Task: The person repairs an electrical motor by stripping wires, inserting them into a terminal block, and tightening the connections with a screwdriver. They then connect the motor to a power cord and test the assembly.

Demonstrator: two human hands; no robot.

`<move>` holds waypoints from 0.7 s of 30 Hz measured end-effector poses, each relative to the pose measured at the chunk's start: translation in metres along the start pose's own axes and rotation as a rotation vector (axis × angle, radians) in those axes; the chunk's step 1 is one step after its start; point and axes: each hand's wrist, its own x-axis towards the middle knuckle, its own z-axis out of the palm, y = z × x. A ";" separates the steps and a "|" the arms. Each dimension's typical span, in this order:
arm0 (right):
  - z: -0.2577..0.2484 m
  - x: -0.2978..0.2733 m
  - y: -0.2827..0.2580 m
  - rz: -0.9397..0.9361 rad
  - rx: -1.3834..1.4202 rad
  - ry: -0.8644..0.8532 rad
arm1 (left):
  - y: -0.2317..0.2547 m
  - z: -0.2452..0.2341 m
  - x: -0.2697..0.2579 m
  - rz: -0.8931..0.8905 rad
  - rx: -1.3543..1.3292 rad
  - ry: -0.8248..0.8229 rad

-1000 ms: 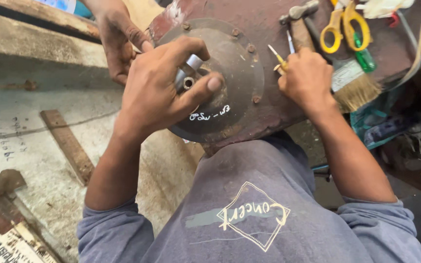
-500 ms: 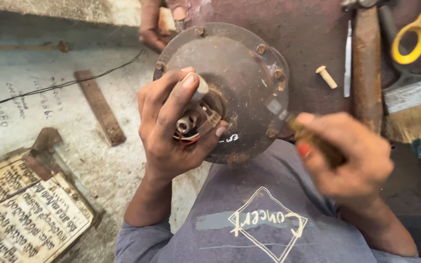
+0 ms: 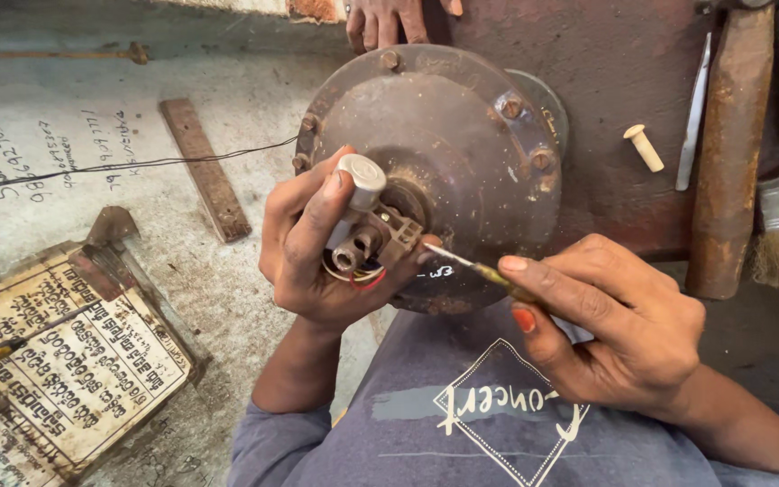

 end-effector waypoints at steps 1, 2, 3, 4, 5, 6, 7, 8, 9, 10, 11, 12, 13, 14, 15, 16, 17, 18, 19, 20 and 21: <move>0.000 0.000 -0.001 0.007 -0.008 0.000 | 0.000 0.000 0.000 0.003 0.002 0.005; 0.000 0.001 -0.002 0.008 -0.021 -0.004 | 0.001 0.000 0.000 -0.003 -0.005 -0.004; 0.000 0.001 -0.003 0.009 -0.035 -0.006 | 0.001 -0.001 0.000 -0.007 -0.012 -0.013; 0.000 0.001 -0.004 0.010 -0.048 -0.008 | 0.001 0.000 0.000 -0.011 -0.019 -0.022; 0.001 0.001 -0.004 0.001 -0.060 -0.010 | 0.001 -0.001 0.001 -0.009 -0.021 -0.018; 0.001 0.000 -0.005 -0.007 -0.072 -0.012 | 0.001 -0.001 0.001 -0.007 -0.023 -0.015; 0.001 0.000 -0.005 -0.015 -0.085 -0.014 | 0.002 0.000 0.001 -0.005 -0.026 -0.012; 0.001 -0.001 -0.006 -0.022 -0.115 -0.016 | 0.002 0.000 0.000 -0.004 -0.025 -0.011; 0.001 -0.002 -0.007 -0.028 -0.146 -0.018 | 0.002 0.000 0.000 -0.003 -0.025 -0.010; 0.001 -0.002 -0.008 -0.034 -0.177 -0.020 | 0.003 0.000 0.000 -0.002 -0.026 -0.009; 0.002 -0.002 -0.010 -0.053 -0.204 -0.016 | 0.003 0.000 0.000 0.005 -0.022 -0.010; 0.002 -0.001 -0.011 -0.072 -0.232 -0.013 | 0.002 0.000 0.000 0.012 -0.018 -0.010; 0.002 0.000 -0.013 -0.091 -0.258 -0.011 | 0.002 0.000 0.000 0.018 -0.013 -0.010; 0.002 0.000 -0.016 -0.086 -0.272 -0.022 | 0.003 -0.001 0.001 0.015 -0.009 -0.013; 0.001 0.001 -0.018 -0.083 -0.286 -0.032 | 0.004 -0.002 0.002 0.016 -0.004 -0.016; 0.000 0.002 -0.021 -0.080 -0.300 -0.041 | 0.004 -0.002 0.003 0.016 0.001 -0.019; 0.000 0.003 -0.023 -0.070 -0.303 -0.044 | 0.005 -0.002 0.004 0.029 -0.015 -0.017; 0.000 0.005 -0.025 -0.061 -0.305 -0.046 | 0.005 -0.002 0.006 0.042 -0.032 -0.015; -0.001 0.006 -0.026 -0.054 -0.307 -0.050 | 0.004 -0.001 0.008 0.055 -0.048 -0.012; -0.002 0.009 -0.027 -0.049 -0.293 -0.059 | 0.003 -0.002 0.009 0.071 -0.044 -0.015; -0.004 0.011 -0.029 -0.045 -0.278 -0.070 | 0.003 -0.002 0.010 0.087 -0.039 -0.017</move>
